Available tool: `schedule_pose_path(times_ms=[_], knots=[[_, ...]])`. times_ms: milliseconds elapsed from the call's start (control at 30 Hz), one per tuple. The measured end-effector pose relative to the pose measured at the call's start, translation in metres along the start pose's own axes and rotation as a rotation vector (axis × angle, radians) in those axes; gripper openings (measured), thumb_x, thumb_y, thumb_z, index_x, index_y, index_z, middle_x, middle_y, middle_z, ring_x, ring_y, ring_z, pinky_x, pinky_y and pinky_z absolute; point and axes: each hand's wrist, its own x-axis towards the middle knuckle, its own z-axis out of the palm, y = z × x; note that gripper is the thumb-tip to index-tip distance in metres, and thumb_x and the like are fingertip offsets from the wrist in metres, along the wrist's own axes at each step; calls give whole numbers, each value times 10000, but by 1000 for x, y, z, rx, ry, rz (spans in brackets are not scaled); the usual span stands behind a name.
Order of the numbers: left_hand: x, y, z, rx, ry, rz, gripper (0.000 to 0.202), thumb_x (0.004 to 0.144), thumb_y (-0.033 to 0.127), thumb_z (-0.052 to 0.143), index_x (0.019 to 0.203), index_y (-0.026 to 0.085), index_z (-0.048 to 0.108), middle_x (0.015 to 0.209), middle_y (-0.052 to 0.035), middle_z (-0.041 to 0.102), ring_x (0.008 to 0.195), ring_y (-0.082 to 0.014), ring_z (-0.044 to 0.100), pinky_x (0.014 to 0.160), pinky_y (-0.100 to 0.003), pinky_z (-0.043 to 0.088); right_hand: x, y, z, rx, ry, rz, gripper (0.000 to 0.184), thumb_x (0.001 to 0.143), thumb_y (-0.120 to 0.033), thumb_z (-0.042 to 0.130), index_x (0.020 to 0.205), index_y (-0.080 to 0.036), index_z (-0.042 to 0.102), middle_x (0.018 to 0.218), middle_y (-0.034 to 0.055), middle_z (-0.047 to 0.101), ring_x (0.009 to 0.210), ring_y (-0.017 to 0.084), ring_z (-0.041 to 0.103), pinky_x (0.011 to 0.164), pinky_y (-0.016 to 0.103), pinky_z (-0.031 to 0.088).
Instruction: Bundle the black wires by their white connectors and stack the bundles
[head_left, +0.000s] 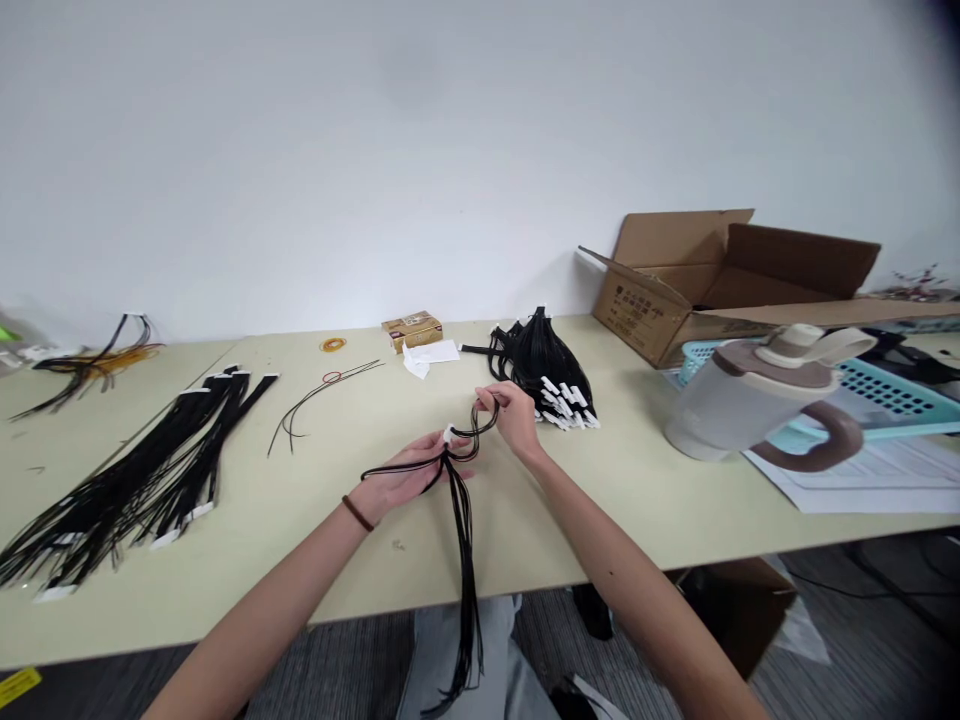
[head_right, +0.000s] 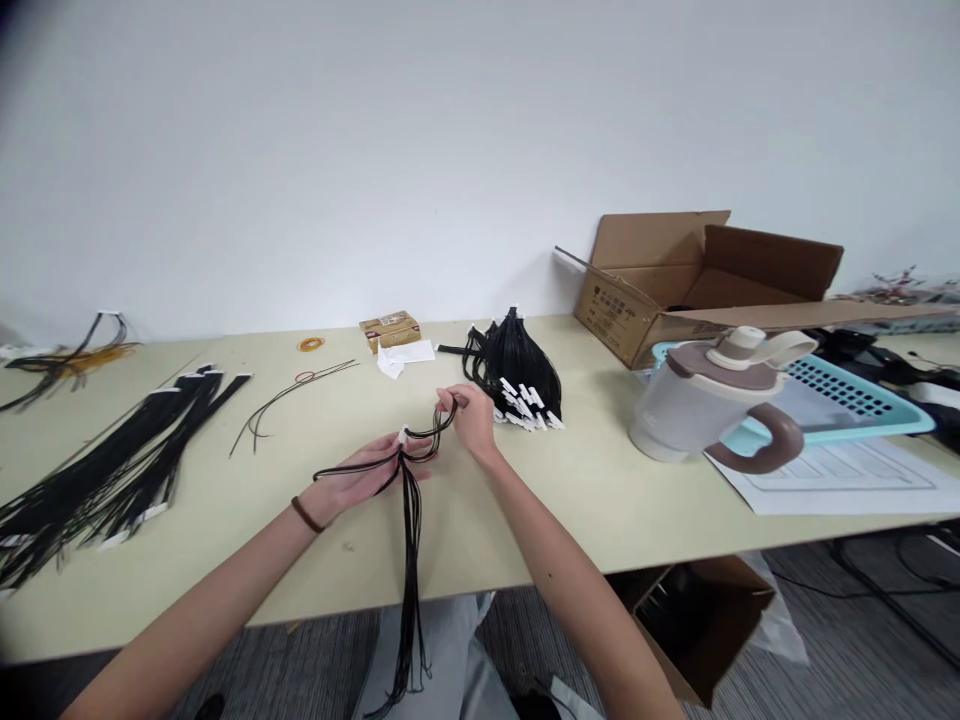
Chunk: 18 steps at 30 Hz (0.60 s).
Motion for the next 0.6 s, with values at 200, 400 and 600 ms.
schedule_pose_path(times_ms=[200,400,600], knots=[[-2,-2,8,-164,-63,-61,166,772,370,541,769,207,572,1059,-59,633,948,-208,586,958,-383,363,-1,-9,5,202,-83,-19,354,753,-507,545,895,-194,627,959,59,593,795,163,644,755,301,508],[4,-11,6,-159,97,44,97,781,314,527,756,226,558,1028,-38,636,924,-201,575,932,-402,396,-5,-6,9,152,-171,-68,418,789,-442,528,1138,-213,543,1114,87,558,977,181,593,846,314,485],[8,-1,-2,-284,259,113,130,808,247,466,714,209,547,849,-65,644,935,-217,572,824,-413,464,-20,-18,7,-259,-50,-533,253,843,-274,490,1070,-231,592,1000,78,597,936,163,553,833,321,463]])
